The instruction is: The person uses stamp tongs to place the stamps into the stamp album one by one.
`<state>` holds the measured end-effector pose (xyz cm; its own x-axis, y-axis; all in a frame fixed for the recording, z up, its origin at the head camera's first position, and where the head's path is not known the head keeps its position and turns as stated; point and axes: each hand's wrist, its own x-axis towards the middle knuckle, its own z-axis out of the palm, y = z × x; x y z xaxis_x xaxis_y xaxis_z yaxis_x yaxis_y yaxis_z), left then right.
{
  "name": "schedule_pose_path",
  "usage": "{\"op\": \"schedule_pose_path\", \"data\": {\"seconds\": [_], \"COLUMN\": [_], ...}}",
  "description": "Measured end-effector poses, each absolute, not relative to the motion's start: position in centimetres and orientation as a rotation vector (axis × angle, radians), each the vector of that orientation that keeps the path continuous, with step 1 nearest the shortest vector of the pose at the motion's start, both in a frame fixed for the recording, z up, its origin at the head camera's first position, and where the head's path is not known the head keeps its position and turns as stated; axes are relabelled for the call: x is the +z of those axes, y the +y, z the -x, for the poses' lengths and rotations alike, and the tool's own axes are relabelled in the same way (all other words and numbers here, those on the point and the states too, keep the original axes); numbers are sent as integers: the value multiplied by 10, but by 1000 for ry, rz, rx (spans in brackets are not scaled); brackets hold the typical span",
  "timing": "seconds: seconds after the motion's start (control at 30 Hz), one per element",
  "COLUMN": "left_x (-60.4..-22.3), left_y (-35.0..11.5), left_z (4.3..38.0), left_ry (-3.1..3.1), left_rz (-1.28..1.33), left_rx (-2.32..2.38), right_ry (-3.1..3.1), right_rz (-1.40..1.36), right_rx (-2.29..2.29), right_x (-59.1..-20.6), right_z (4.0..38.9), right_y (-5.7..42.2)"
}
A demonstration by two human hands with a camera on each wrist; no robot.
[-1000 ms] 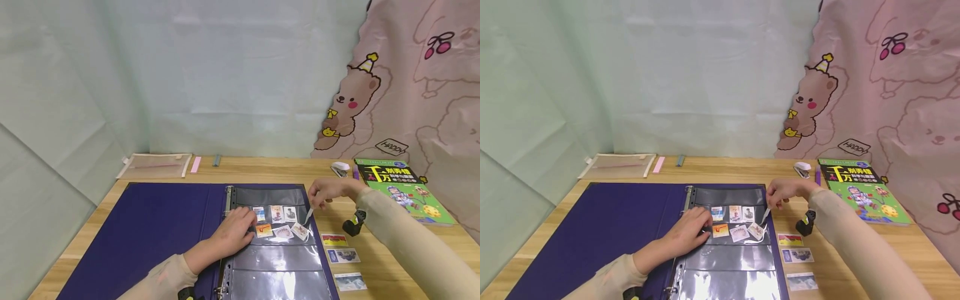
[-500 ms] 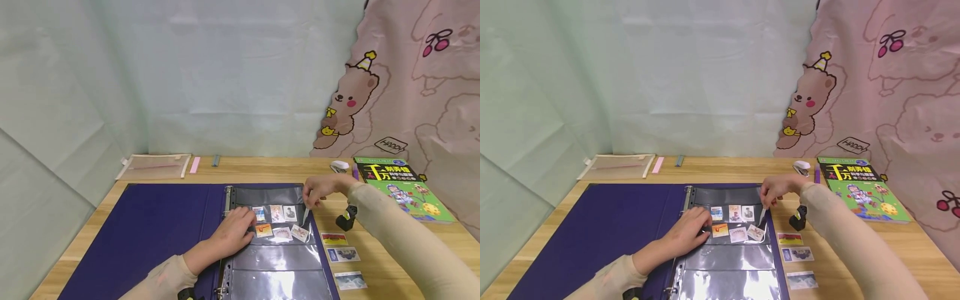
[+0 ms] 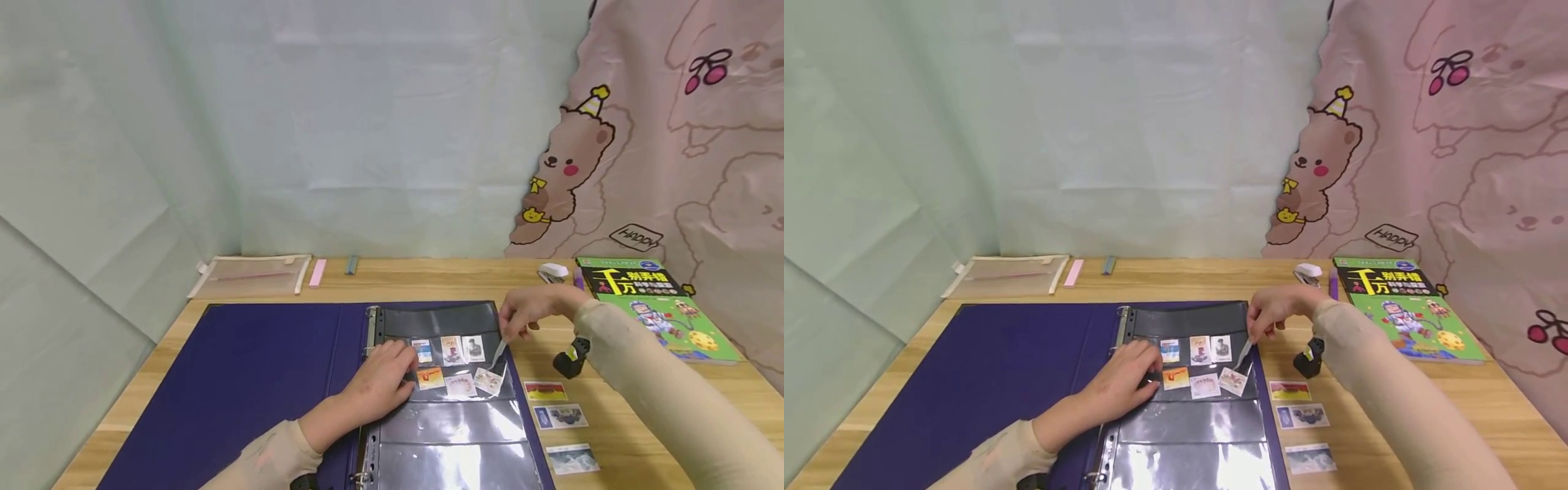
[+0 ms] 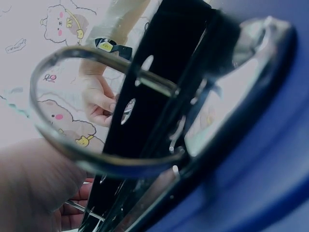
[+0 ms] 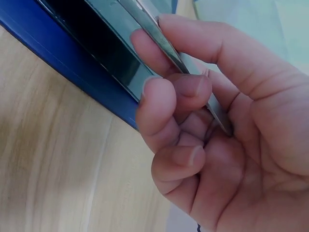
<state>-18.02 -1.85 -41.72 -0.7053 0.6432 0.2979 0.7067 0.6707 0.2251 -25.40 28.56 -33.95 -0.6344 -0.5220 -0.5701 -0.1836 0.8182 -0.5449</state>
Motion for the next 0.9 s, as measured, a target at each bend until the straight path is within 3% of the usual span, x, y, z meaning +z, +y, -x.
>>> {"op": "schedule_pose_path", "data": {"seconds": [0.4,0.9], "left_x": [-418,-417], "left_y": [-19,-19], "left_z": [178,179], "left_ry": [-2698,-2709], "left_rz": [1084,1102], "left_rx": [-477,-423], "right_ry": [2305,2507], "right_rz": [583,602], "right_rx": [-834,-1101], "right_x": [-328,-333], "right_z": [241,201], "right_y": [305,325]}}
